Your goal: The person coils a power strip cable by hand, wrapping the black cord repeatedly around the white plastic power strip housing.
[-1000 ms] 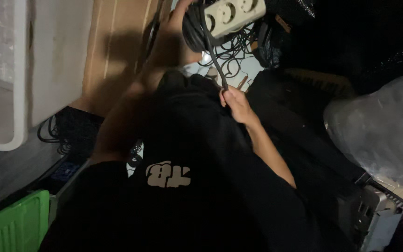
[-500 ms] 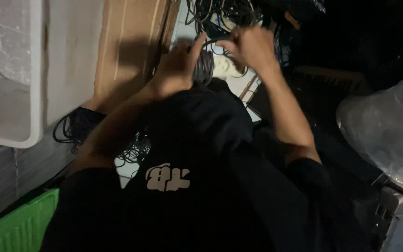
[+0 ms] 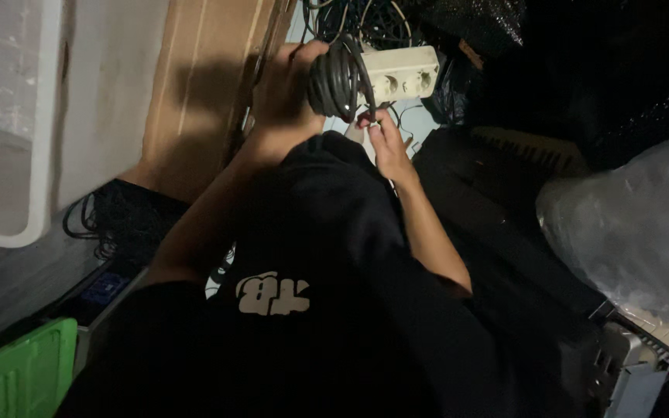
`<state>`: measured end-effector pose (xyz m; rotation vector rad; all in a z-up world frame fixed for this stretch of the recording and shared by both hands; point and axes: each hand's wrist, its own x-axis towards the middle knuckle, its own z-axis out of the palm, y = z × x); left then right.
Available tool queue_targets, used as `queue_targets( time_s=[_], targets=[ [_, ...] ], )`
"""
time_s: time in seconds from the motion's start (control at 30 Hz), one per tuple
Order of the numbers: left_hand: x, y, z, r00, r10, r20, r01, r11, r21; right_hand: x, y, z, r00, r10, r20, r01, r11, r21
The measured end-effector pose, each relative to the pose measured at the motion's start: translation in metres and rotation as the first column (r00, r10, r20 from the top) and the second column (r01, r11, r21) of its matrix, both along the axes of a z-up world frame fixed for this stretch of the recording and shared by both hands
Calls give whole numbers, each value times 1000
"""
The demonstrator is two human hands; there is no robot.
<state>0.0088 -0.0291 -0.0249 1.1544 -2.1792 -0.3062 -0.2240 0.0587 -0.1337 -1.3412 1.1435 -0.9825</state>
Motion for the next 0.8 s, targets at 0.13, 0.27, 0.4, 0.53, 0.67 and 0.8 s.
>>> queue_targets(
  time_s=[0.13, 0.27, 0.4, 0.53, 0.67, 0.8],
  targets=[
    [-14, 2, -11, 969, 70, -236, -34, 988, 151, 10, -14, -58, 996, 18, 91, -23, 998, 65],
    [2, -11, -30, 974, 119, -191, -84, 979, 185, 43, 2, -25, 983, 168, -68, -165, 985, 46],
    [6, 2, -41, 961, 91, -260, -11, 956, 293, 37, -6, 39, 951, 165, -260, -184, 982, -51],
    [9, 14, -39, 964, -5, -267, 105, 926, 362, -11, -31, 44, 861, 154, -484, -346, 876, -336],
    [19, 19, -19, 857, 48, -514, 228, 858, 460, -23, -37, -49, 944, 323, 67, -324, 946, 8],
    [59, 40, 22, 792, 0, -611, 362, 806, 468, -36, -23, -152, 975, -53, 214, 12, 982, 186]
  ],
)
